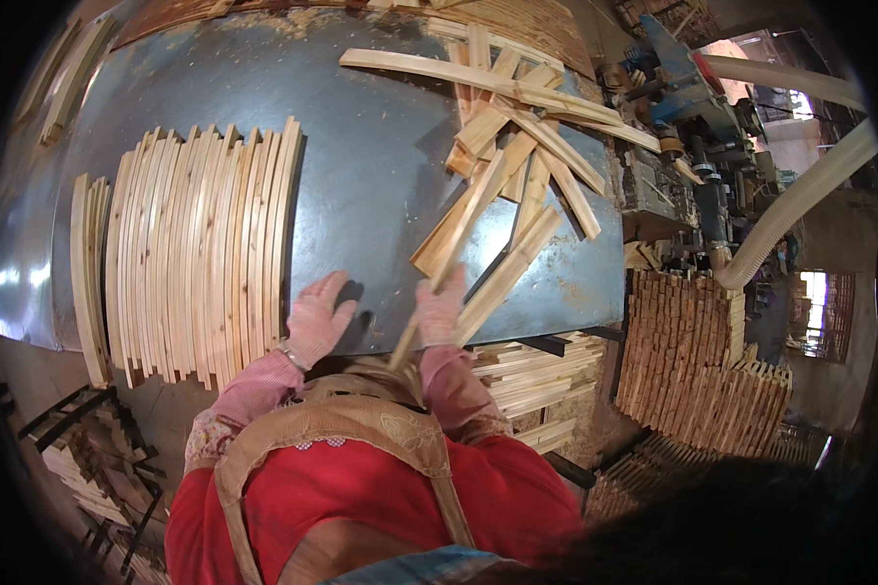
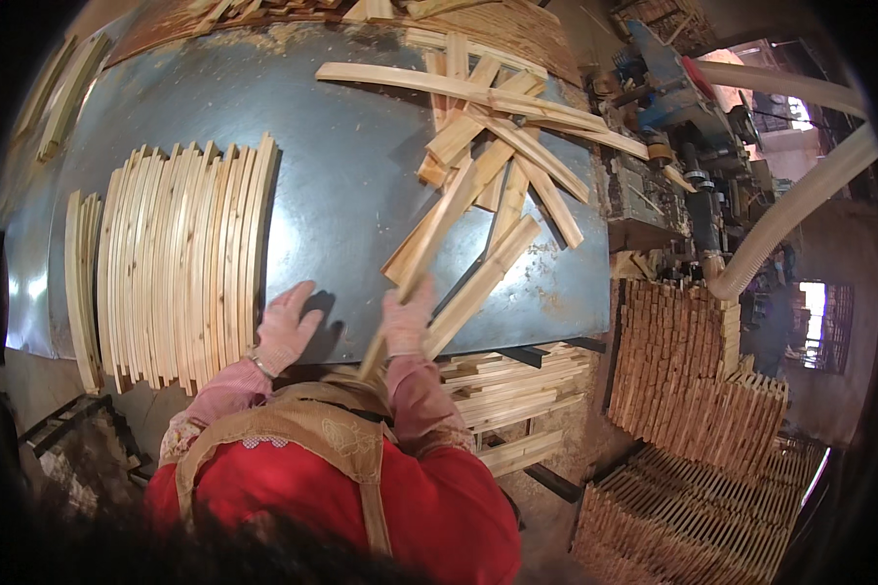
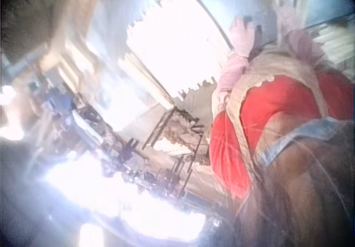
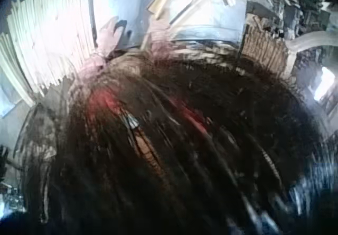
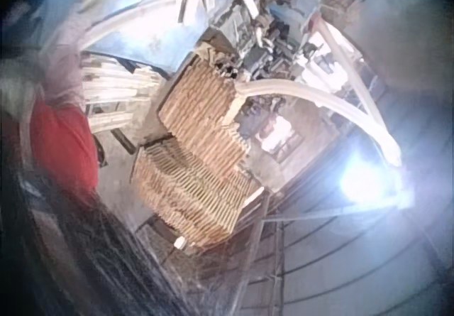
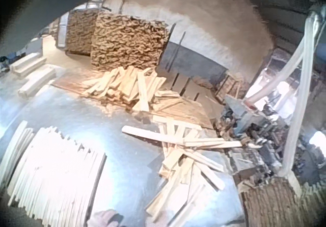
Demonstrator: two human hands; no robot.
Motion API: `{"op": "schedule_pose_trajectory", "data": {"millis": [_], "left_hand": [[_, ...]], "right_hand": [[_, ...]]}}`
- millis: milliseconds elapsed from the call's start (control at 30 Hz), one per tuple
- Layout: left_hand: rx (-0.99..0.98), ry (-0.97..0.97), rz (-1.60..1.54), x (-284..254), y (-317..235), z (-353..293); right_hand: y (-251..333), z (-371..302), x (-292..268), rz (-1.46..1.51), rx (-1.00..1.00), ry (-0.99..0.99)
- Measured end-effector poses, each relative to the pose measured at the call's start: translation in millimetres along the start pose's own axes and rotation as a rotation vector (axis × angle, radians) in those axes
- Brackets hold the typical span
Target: The person sorts thin wooden strips on a large metal table, picking them up from a pile and arranging them into a neat stack. The person repeatedly gathers strips with both hands, aligns them, and places them onto a growing pile on the left side of the table.
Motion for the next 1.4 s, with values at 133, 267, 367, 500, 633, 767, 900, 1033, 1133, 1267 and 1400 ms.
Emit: {"op": "schedule_pose_trajectory", "data": {"millis": [133, 267, 367, 500, 633, 767, 900, 1033, 1133, 1267, 1400], "left_hand": [[-0.422, 0.232, -0.708, 65.2, 0.8, 32.3], [-0.468, 0.045, -0.244, 30.5, 6.6, 46.3], [-0.379, 0.055, 0.408, -14.4, 3.4, 50.2], [-0.189, -0.148, 0.766, -15.2, 72.9, 9.2], [-0.218, -0.103, 0.746, -23.5, 79.2, 1.6], [-0.227, -0.082, 0.696, -23.0, 81.1, -3.5], [-0.25, 0.002, 0.717, -21.3, 78.3, 2.0], [-0.208, -0.079, 0.674, -28.2, 72.5, -3.8], [-0.205, -0.144, 0.662, -36.4, 72.0, -8.3], [-0.164, -0.165, 0.625, -32.3, 61.8, 4.5], [-0.186, -0.149, 0.615, -34.7, 72.4, 4.8]], "right_hand": [[73.7, -25.8, 29.4, 0.357, 0.063, 0.486], [74.7, 65.2, 24.3, -0.141, 0.14, 0.034], [57.9, 123.7, 34.5, -0.305, 0.305, -0.08], [8.2, 160.1, 69.9, 0.195, 0.545, 0.225], [45.4, 111.4, 62.9, 0.488, 0.591, 0.472], [53.9, -6.0, 39.6, 0.601, 0.58, 0.49], [50.0, -39.8, 32.9, 0.434, 0.528, 0.612], [110.9, 53.8, 61.6, 0.617, 0.323, 0.576], [243.8, 180.6, 91.8, 0.458, 0.046, 0.637], [371.7, 346.7, 103.7, 0.651, -0.136, 0.418], [327.8, 329.7, 108.6, 0.054, -0.429, 0.198]]}}
Point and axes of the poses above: each hand's wrist, its own z-axis towards the middle knuckle, its own x-axis out of the palm, y = z × x, the point moved 4 cm from there along z, towards the middle knuckle, and after that the axes turned 6 degrees about -y, right-handed, at the moved point
